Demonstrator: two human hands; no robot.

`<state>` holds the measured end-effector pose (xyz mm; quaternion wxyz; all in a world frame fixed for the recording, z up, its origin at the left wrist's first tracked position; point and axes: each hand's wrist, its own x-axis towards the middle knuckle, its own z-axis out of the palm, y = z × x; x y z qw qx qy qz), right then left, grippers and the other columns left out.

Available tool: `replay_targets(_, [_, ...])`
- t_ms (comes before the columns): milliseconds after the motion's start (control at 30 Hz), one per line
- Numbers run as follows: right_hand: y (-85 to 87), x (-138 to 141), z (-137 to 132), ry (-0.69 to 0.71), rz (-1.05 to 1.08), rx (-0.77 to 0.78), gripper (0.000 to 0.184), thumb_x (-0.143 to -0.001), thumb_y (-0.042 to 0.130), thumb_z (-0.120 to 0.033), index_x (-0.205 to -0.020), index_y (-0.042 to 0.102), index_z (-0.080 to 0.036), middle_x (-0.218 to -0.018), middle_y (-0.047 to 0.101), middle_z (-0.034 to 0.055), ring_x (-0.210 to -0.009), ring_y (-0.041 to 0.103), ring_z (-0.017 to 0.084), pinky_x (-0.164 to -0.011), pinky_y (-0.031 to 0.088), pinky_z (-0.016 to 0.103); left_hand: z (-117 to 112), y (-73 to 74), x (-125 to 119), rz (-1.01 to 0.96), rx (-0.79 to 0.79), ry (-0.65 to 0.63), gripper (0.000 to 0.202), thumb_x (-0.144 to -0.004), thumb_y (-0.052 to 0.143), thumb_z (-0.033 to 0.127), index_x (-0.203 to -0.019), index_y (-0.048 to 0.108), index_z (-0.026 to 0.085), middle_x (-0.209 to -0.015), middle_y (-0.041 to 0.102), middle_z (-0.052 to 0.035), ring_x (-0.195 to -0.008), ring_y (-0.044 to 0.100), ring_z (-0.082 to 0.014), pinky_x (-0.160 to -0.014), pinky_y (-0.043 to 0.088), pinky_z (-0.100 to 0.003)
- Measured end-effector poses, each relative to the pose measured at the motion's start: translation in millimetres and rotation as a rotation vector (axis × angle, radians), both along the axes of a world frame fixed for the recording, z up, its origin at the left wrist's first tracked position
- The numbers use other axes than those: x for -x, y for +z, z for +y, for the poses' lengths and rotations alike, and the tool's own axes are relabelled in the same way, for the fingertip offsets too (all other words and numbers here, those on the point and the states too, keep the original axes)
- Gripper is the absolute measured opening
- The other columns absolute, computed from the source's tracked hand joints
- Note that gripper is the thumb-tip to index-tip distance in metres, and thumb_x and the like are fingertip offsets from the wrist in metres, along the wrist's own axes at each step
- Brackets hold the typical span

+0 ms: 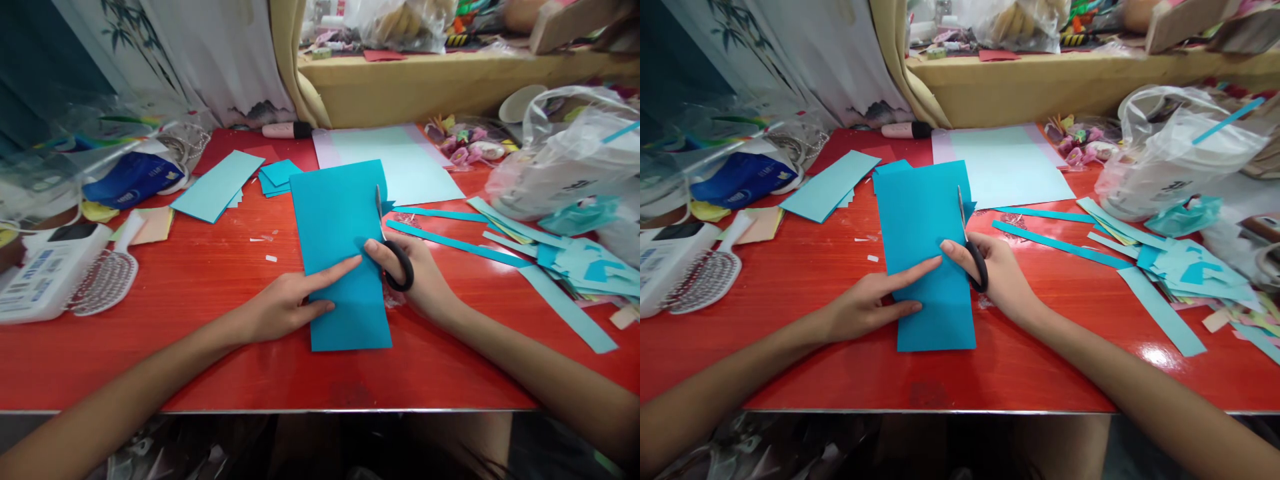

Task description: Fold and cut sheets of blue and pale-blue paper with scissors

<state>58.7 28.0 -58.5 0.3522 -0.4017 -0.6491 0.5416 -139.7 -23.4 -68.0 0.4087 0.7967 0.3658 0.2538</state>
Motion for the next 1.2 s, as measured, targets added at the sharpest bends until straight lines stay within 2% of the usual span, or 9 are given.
replay_targets(267, [2.3, -0.6, 0.1, 0.000, 0.016, 0.001, 0.033, -0.072, 0.057, -0.056, -0.065, 0.053, -0.024, -0.062, 0.052, -0.0016, -0.051, 0.046, 0.012, -0.045, 0.035, 0.026, -1.5, -2.2, -0.2, -0.004, -0.034, -0.022, 0.059, -0.086, 0.045, 0.022, -0.138, 0.021, 0.035, -0.139, 0.038, 0.0051, -0.115, 0.049, -0.0187, -0.091, 0.046, -0.027])
replay_targets(400, [5.4, -0.7, 1.1, -0.007, 0.039, 0.001, 0.035, -0.074, 0.055, -0.056, -0.061, 0.050, -0.024, -0.057, 0.050, -0.0012, -0.052, 0.048, 0.013, -0.045, 0.035, 0.026, -3.2, -3.8, -1.1, 0.000, -0.036, -0.044, 0.058, -0.087, 0.044, 0.020, -0.138, 0.021, 0.034, -0.136, 0.042, 0.0041, -0.115, 0.050, -0.0183, -0.092, 0.045, -0.027])
replay_targets(600, [6.6, -1.9, 3.7, -0.019, -0.006, -0.009, 0.036, -0.070, 0.059, -0.057, -0.062, 0.051, -0.023, -0.059, 0.050, -0.0012, -0.050, 0.046, 0.012, -0.043, 0.036, 0.026, -4.5, -4.6, -2.8, 0.027, -0.034, -0.047, 0.056, -0.088, 0.041, 0.019, -0.138, 0.020, 0.035, -0.139, 0.038, 0.0042, -0.115, 0.050, -0.0181, -0.092, 0.045, -0.028])
replay_targets(867, [4.2, -4.6, 7.2, -0.035, -0.026, -0.018, 0.035, -0.072, 0.059, -0.054, -0.061, 0.049, -0.022, -0.060, 0.049, -0.0012, -0.050, 0.046, 0.011, -0.042, 0.035, 0.024, -5.1, -3.3, -4.9, 0.025, -0.048, -0.052, 0.056, -0.088, 0.040, 0.017, -0.138, 0.021, 0.035, -0.139, 0.038, 0.0034, -0.117, 0.048, -0.0191, -0.094, 0.044, -0.030])
replay_targets(1033, [6.9, -4.5, 6.5, -0.051, -0.003, -0.026, 0.037, -0.074, 0.058, -0.053, -0.058, 0.044, -0.022, -0.056, 0.045, -0.0019, -0.049, 0.044, 0.011, -0.042, 0.033, 0.024, -5.4, -3.3, -5.4, 0.045, -0.057, -0.061, 0.058, -0.088, 0.040, 0.016, -0.138, 0.019, 0.037, -0.139, 0.038, 0.0047, -0.116, 0.049, -0.0173, -0.092, 0.044, -0.027])
replay_targets(1200, [8.2, -3.8, 6.0, -0.075, -0.062, -0.074, 0.035, -0.074, 0.055, -0.055, -0.061, 0.047, -0.023, -0.056, 0.048, -0.0017, -0.049, 0.047, 0.012, -0.042, 0.034, 0.025, -6.4, -4.1, -6.1, 0.059, -0.073, -0.059, 0.057, -0.089, 0.040, 0.017, -0.138, 0.018, 0.036, -0.138, 0.041, 0.0029, -0.114, 0.050, -0.0171, -0.089, 0.045, -0.026])
